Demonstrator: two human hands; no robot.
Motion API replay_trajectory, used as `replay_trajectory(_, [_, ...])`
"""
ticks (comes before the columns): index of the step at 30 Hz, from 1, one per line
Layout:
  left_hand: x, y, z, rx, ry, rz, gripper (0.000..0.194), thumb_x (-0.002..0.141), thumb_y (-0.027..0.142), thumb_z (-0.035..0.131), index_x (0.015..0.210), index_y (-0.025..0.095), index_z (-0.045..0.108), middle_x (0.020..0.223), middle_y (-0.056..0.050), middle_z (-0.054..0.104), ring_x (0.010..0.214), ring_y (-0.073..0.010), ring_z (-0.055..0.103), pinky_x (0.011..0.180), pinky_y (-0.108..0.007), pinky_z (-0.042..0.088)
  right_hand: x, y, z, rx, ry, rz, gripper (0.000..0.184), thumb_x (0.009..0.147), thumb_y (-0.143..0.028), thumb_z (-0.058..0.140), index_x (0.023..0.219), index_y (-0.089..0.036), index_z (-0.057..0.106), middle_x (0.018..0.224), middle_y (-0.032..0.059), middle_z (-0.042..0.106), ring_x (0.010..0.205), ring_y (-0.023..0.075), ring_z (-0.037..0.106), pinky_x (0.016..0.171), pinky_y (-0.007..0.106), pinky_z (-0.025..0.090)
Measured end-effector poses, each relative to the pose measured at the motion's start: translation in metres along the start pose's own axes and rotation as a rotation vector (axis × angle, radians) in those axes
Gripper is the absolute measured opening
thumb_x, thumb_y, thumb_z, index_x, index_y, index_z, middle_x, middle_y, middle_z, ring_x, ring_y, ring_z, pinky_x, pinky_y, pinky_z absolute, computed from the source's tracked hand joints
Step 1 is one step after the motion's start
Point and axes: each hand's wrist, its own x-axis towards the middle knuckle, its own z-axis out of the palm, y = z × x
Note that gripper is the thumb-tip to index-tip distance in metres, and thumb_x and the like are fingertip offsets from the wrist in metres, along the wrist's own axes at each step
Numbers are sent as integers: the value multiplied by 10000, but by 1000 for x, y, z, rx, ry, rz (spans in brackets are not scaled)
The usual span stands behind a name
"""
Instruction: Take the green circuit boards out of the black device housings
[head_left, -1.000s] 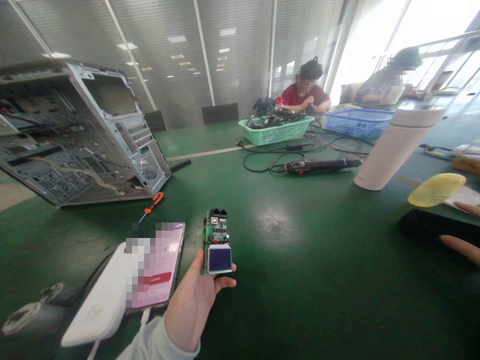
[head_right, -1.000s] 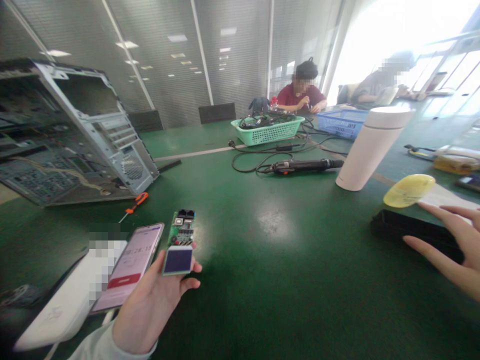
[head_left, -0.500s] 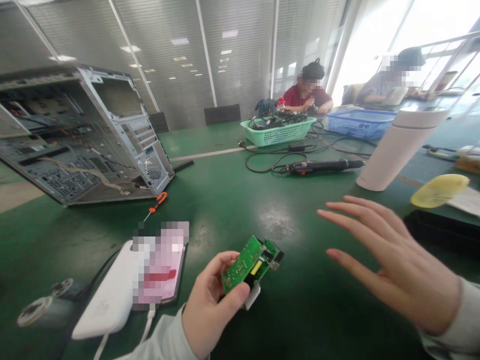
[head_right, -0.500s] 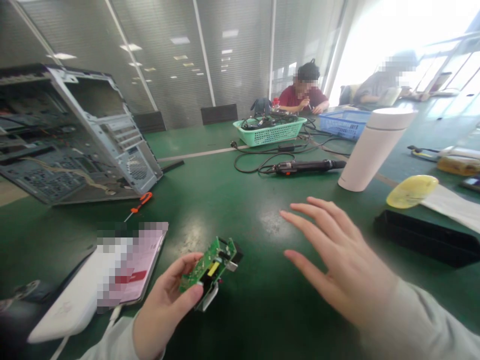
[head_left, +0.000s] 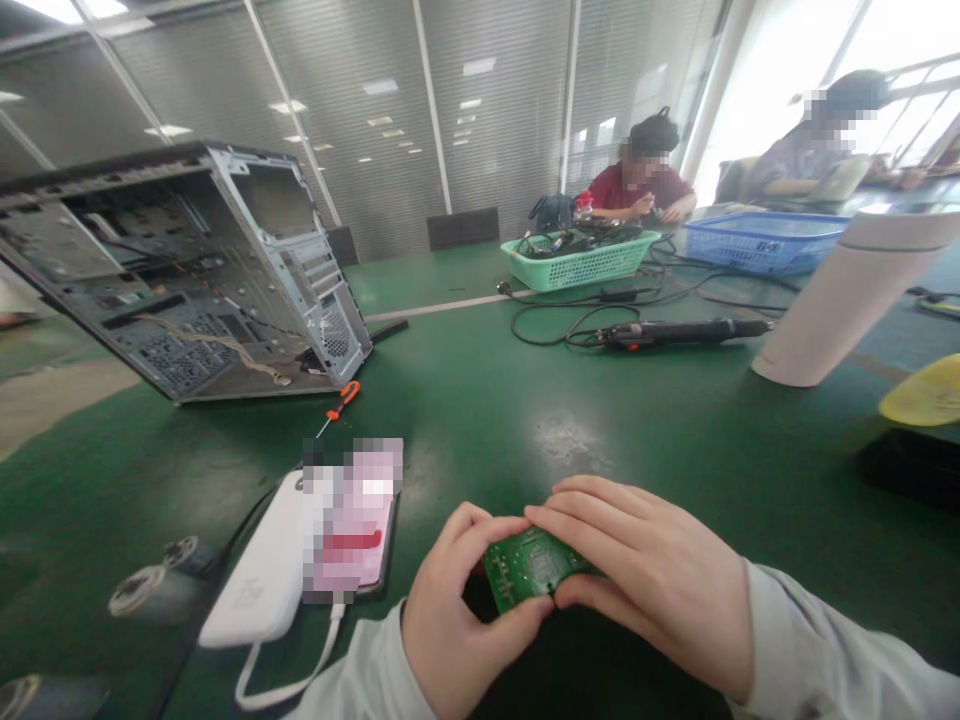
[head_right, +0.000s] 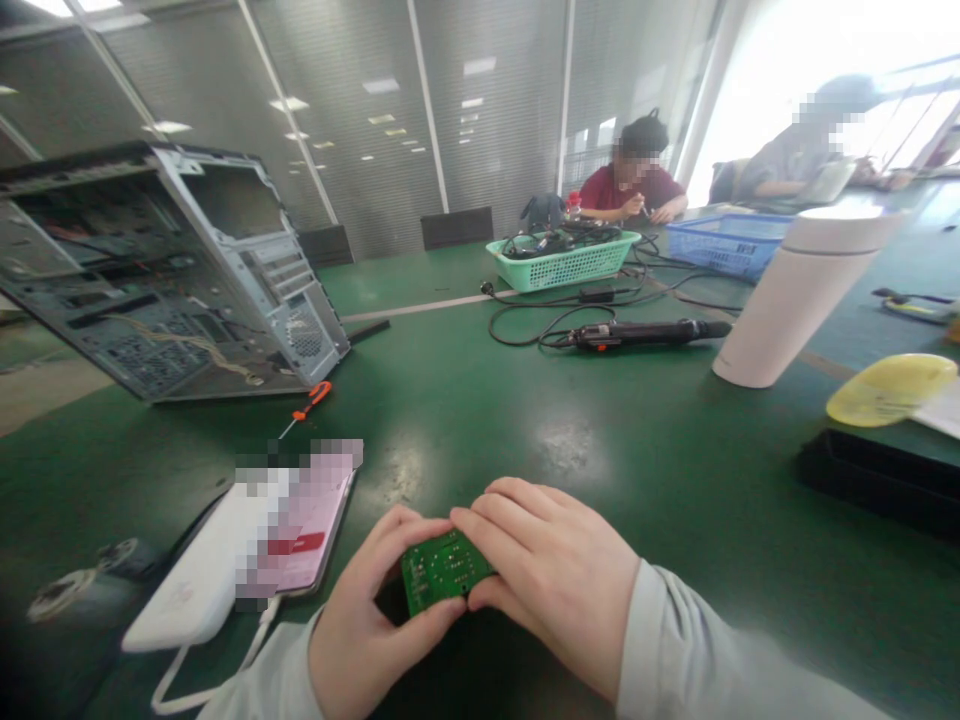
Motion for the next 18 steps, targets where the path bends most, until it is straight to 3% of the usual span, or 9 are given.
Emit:
replay_trajectory(5, [-4,-2,0,-38,-8,-9,549,714,140,712,1207,313,545,1039,-3,609,960,-204,626,790,-320,522,-2,-2,-4,69,-9,51,378,1041,-372,248,1092,-177,567,1030,51,594,965,156,554,789,303,501])
replay_trajectory(10, [-11,-9,1,-42,-19,-32,820,710,154,744,1385,385,340,1336,-27,513,1222,-253,513,894,-356,506,-8,2,-8,127,-50,133,269,1020,-345,360,1182,-187,505,1124,56,564,1028,145,550,871,285,494])
replay_trajectory(14, [-11,-11,0,-50,-5,-59,770,722,130,711,1379,352,375,1382,-53,484,1255,-276,484,902,-374,511,-12,5,-8,382,-119,477,278,981,-369,435,1171,-192,533,1107,44,583,1005,125,578,865,235,504])
replay_trajectory(18, [-9,-8,-1,-27,-5,-75,603,734,117,672,1284,299,505,1308,-75,529,1190,-284,532,853,-377,536,-12,7,-8,757,-154,793,505,972,-569,344,1059,-156,621,945,64,628,895,163,614,758,249,536])
